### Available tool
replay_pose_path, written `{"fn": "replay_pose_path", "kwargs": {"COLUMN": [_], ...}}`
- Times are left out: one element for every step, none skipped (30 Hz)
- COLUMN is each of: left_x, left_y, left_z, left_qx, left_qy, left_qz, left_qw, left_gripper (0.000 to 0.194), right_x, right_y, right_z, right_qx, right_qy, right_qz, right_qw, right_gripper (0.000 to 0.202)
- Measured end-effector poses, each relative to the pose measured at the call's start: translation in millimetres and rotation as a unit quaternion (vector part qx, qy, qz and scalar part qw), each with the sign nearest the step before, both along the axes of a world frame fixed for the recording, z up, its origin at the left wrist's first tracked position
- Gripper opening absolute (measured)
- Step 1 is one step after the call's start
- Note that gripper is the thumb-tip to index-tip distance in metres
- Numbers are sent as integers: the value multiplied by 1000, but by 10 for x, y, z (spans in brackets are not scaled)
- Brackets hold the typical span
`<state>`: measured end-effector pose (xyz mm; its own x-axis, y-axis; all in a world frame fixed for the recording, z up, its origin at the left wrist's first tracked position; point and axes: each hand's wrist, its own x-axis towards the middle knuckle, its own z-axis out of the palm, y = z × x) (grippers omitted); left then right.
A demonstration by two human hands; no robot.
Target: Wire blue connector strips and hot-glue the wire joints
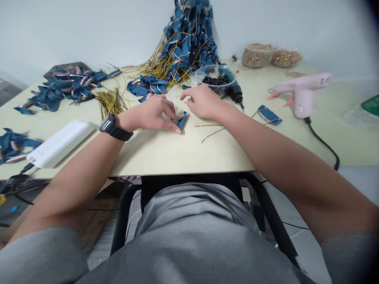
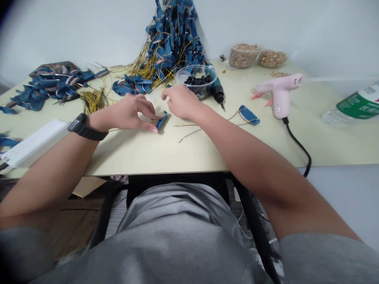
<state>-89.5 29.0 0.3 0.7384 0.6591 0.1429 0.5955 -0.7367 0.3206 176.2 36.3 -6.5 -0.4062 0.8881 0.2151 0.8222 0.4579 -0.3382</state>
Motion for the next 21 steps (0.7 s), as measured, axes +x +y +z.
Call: {"fn": "replay_pose_path", "kwargs": {"left_x": [0,0,2,4,7,10,13,15,15,15,14,12,9,7,4,3,2,1,1,1,2], "left_y": [-1,-3,-6,-10,-13,-16,-18,-19,-18,-16,-13,-9,-4,0,4,6,7,7,6,4,2], "left_z": [3,6,10,13,16,18,20,20,18,16,12,7,1,-4,-10,-14,-17,-19,-18,-15,-11], "left_qx": [-1,-3,-4,-6,-7,-9,-11,-13,-13,-13,-12,-11,-11,-10,-9,-9,-8,-6,-5,-4,-4], "left_qy": [0,1,2,4,5,6,5,4,1,-3,-6,-9,-11,-13,-15,-16,-17,-17,-16,-15,-13], "left_qz": [0,1,2,4,6,6,6,6,6,5,3,0,-2,-4,-5,-5,-3,-1,1,2,2], "left_qw": [1000,1000,1000,1000,1000,1000,1000,1000,1000,1000,1000,1000,1000,1000,1000,1000,1000,1000,1000,1000,1000], "left_gripper": [64,64,63,64,64,66,67,69,70,70,70,69,68,67,65,63,60,57,54,52,51], "right_x": [-7,-16,-26,-35,-43,-49,-53,-55,-55,-55,-53,-52,-51,-51,-52,-54,-56,-57,-58,-58,-58], "right_y": [-12,-25,-37,-47,-55,-58,-59,-57,-52,-47,-42,-36,-31,-25,-21,-16,-11,-7,-3,2,7], "right_z": [1,7,16,26,34,39,40,36,29,19,8,-3,-14,-24,-32,-39,-43,-46,-48,-47,-46], "right_qx": [-6,-12,-18,-24,-28,-30,-31,-32,-30,-28,-25,-22,-18,-14,-11,-10,-9,-9,-10,-11,-12], "right_qy": [-6,-10,-14,-18,-21,-23,-26,-28,-29,-30,-30,-31,-31,-31,-31,-31,-30,-29,-27,-24,-19], "right_qz": [-2,-3,-3,-4,-5,-6,-7,-7,-7,-7,-6,-5,-4,-3,-1,0,1,2,3,5,6], "right_qw": [1000,1000,1000,1000,999,999,999,999,999,999,999,999,999,999,999,999,999,1000,1000,1000,1000], "right_gripper": [60,59,59,60,60,59,59,59,58,58,58,58,57,56,55,54,53,52,51,51,51]}}
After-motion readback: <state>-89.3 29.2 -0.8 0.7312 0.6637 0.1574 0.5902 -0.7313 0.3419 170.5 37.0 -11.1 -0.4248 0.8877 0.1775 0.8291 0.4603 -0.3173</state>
